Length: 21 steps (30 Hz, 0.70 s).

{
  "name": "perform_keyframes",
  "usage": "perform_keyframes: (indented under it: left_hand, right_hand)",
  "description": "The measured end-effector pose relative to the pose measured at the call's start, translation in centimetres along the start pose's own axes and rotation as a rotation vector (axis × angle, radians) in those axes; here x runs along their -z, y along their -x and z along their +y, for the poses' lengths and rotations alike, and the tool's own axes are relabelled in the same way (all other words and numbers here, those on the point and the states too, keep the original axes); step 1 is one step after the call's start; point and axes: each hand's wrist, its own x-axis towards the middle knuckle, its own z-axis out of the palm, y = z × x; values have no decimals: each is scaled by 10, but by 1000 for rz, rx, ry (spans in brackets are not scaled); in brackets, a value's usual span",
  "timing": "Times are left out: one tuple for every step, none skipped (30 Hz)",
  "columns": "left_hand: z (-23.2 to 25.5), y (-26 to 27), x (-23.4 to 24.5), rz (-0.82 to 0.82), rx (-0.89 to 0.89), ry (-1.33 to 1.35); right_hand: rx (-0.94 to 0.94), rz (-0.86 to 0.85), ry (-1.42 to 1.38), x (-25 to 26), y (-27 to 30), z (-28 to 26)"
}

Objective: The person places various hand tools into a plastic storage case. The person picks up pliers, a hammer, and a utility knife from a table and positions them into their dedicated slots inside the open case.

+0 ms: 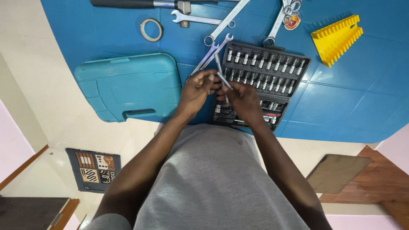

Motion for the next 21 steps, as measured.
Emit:
perform_keyframes:
  left_hand:
    - [1, 3, 1, -21, 61, 66]
    - [1, 6, 2, -20, 60, 66]
    - [1, 8, 4, -18, 91, 61]
    - [0, 11, 6, -18, 122, 56]
    - [-1, 13, 9, -20, 120, 55]
    - [-3, 15, 12, -16, 137, 50]
    - [-6, 17, 13, -13, 154, 45]
    - [-10, 18, 13, -12, 153, 44]
    - [-13, 20, 12, -9, 140, 13]
    - [-17, 22, 12, -7, 125, -19]
    - [-19, 23, 12, -7, 123, -21]
    - [-22, 25, 11, -17, 148, -6]
    - [-25, 27, 10, -27, 173, 10]
    - [-29, 29, 9, -35, 176, 7]
    - [-33, 30, 9, -42, 163, -18]
    - [-38, 34, 7, -55, 154, -43]
    - [-43, 38, 6, -70, 162, -45]
    - [-46, 41, 6, -79, 155, -48]
    - [-50, 44, 3, -88, 149, -50]
    - [-51, 47, -1, -98, 150, -54]
    - [-52, 50, -6, -101, 171, -147]
  right_hand:
    - [58, -27, 43, -5, 4, 1]
    - [115, -54, 86, -9, 7, 2]
    - [117, -54, 86, -13, 9, 3]
    - [86, -65, 104, -16, 11, 5]
    - [55, -76, 122, -18, 14, 8]
    - [55, -75, 122, -18, 15, 11]
    - [97, -78, 122, -19, 16, 15]
    - [139, -82, 121, -19, 18, 18]
    - [140, -83, 121, -18, 21, 22]
    - [139, -79, 128, -16, 23, 25]
    - [139, -75, 134, -14, 26, 28]
    - [139, -71, 133, -12, 29, 31]
    - [87, -62, 208, -10, 31, 34]
    - [29, -50, 280, -7, 35, 39]
    - [24, -43, 276, -4, 37, 44]
    - [85, -33, 263, 0, 42, 52]
    - [146, -23, 250, 3, 48, 60]
    - [137, -9, 247, 7, 53, 69]
    - [99, -7, 266, 9, 59, 77]
    - [68, -9, 285, 11, 62, 85]
    - [65, 1, 281, 15, 68, 92]
